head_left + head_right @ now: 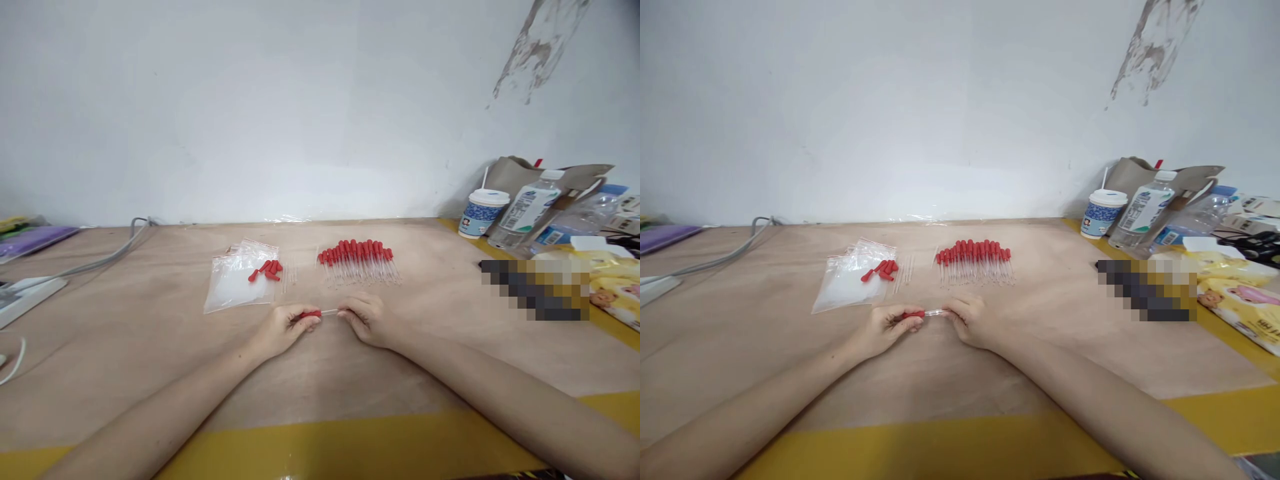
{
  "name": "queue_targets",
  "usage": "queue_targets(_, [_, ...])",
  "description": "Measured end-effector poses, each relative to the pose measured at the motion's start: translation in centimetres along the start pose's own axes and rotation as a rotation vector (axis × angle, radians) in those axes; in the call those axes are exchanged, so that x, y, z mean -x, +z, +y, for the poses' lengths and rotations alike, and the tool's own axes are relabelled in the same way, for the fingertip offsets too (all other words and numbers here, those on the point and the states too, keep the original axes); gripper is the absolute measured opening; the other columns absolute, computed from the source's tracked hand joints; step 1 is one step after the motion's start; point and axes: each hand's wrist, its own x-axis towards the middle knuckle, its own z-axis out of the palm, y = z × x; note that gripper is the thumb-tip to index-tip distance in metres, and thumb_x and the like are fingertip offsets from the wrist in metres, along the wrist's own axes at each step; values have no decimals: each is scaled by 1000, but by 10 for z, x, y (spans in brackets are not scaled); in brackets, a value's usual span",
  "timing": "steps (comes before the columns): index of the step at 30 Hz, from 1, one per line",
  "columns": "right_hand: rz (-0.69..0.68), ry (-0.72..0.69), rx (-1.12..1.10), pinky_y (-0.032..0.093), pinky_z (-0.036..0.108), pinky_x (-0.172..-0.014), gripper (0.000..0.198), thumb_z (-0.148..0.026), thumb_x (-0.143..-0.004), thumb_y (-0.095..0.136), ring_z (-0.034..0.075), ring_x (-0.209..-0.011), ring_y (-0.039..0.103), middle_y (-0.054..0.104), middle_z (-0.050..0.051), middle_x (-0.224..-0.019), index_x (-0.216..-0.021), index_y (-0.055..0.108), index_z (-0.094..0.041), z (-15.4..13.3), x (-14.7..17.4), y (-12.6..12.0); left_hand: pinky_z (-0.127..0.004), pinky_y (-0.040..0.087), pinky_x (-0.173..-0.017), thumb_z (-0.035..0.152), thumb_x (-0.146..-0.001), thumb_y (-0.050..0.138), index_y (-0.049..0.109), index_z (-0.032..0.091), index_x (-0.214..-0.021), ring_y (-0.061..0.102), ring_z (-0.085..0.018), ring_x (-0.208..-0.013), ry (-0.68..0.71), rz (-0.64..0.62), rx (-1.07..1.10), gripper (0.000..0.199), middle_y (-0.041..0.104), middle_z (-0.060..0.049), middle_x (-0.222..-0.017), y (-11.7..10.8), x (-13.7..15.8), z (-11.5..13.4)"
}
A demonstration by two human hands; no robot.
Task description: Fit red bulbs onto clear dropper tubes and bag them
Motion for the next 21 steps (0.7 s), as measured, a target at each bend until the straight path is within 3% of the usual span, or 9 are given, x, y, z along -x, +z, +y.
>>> queue_targets(8, [-53, 23, 36, 37, 23, -54, 24, -24, -89, 38, 12, -59, 50, 59, 4, -67, -82, 59, -16, -2, 1, 6, -22, 50, -62, 32, -82, 52, 63, 16, -90, 60, -12, -63, -4, -54, 17, 21, 62, 0, -68, -1, 0, 0])
queue_targets(21, [-182, 112, 95, 33, 23, -53, 31, -29, -91, 34, 11, -57, 50, 61, 3, -66, -80, 60, -16, -6, -5, 5, -22, 50, -63, 30, -84, 52, 65, 18, -91, 61, -12, -67, 105, -9, -155, 19, 67, -1, -77, -2, -2, -2])
